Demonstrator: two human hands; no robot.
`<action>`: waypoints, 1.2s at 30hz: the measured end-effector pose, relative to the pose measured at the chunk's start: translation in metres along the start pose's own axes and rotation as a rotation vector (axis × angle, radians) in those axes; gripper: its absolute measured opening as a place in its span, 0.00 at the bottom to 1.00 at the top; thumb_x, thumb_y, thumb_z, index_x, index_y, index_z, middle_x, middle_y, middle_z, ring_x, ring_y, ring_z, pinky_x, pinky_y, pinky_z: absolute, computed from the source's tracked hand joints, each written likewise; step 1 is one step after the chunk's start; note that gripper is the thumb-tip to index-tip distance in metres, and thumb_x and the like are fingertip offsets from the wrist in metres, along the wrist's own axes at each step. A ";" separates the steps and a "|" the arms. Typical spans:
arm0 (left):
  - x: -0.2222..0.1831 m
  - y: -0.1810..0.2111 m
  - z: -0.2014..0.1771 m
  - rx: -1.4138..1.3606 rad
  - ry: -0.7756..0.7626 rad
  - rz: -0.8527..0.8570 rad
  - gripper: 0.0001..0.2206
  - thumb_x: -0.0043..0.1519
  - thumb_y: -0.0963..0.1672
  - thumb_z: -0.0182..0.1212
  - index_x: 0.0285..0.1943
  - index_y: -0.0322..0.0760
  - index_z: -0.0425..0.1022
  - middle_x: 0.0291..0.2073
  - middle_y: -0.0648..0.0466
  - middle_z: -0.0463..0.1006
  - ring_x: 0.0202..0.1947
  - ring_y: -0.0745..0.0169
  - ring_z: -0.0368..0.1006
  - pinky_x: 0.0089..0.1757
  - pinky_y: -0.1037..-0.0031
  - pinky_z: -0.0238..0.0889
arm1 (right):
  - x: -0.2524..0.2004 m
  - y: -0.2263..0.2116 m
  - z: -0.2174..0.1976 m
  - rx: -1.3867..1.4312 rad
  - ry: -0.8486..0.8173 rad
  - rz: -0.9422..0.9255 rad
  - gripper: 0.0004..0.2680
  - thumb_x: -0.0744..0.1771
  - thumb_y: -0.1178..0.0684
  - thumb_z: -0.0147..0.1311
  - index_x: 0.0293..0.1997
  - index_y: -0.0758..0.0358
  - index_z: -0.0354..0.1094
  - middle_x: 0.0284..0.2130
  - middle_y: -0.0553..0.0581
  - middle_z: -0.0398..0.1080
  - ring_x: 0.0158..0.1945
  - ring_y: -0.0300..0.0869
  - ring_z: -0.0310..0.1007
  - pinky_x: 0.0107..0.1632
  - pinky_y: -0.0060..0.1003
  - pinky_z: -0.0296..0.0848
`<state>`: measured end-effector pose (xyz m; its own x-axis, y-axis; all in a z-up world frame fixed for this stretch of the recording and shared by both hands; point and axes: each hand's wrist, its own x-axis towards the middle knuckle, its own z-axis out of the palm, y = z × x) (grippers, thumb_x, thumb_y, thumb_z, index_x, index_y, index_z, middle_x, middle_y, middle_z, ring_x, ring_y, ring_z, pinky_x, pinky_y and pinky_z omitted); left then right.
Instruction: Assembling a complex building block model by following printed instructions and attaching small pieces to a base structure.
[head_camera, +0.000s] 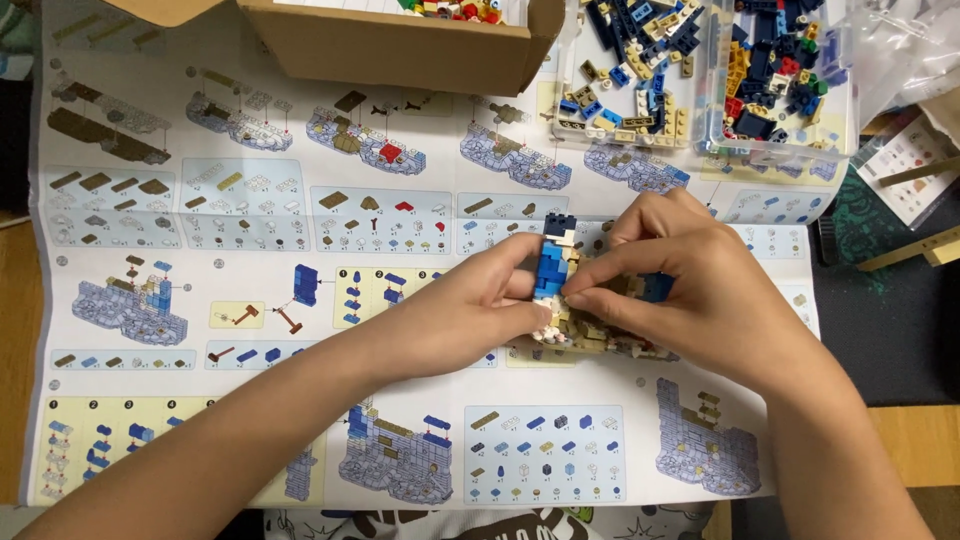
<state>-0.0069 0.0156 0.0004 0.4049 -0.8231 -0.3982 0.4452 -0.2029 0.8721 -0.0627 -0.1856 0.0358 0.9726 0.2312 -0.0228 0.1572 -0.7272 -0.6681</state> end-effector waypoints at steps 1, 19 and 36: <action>0.000 0.001 0.000 -0.002 0.001 0.000 0.16 0.62 0.40 0.49 0.60 0.37 0.60 0.44 0.49 0.78 0.40 0.68 0.72 0.41 0.78 0.60 | 0.000 0.001 0.001 0.000 -0.002 0.000 0.06 0.60 0.51 0.63 0.37 0.51 0.81 0.26 0.47 0.63 0.37 0.38 0.61 0.37 0.33 0.60; -0.001 0.004 0.002 -0.052 0.031 -0.013 0.17 0.61 0.39 0.50 0.60 0.36 0.61 0.47 0.46 0.80 0.42 0.65 0.74 0.42 0.77 0.63 | 0.001 0.007 0.007 0.015 0.033 0.109 0.17 0.60 0.51 0.65 0.50 0.58 0.62 0.46 0.54 0.60 0.50 0.41 0.60 0.48 0.32 0.65; -0.002 0.005 0.001 0.064 0.059 -0.054 0.15 0.62 0.41 0.50 0.58 0.37 0.61 0.31 0.52 0.71 0.33 0.68 0.67 0.35 0.77 0.54 | 0.009 -0.002 0.005 0.242 -0.111 0.263 0.19 0.60 0.56 0.63 0.53 0.58 0.57 0.40 0.52 0.63 0.43 0.36 0.65 0.42 0.30 0.68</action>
<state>-0.0066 0.0156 0.0059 0.4290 -0.7779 -0.4592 0.4164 -0.2808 0.8647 -0.0553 -0.1784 0.0332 0.9478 0.1348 -0.2890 -0.1540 -0.6000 -0.7850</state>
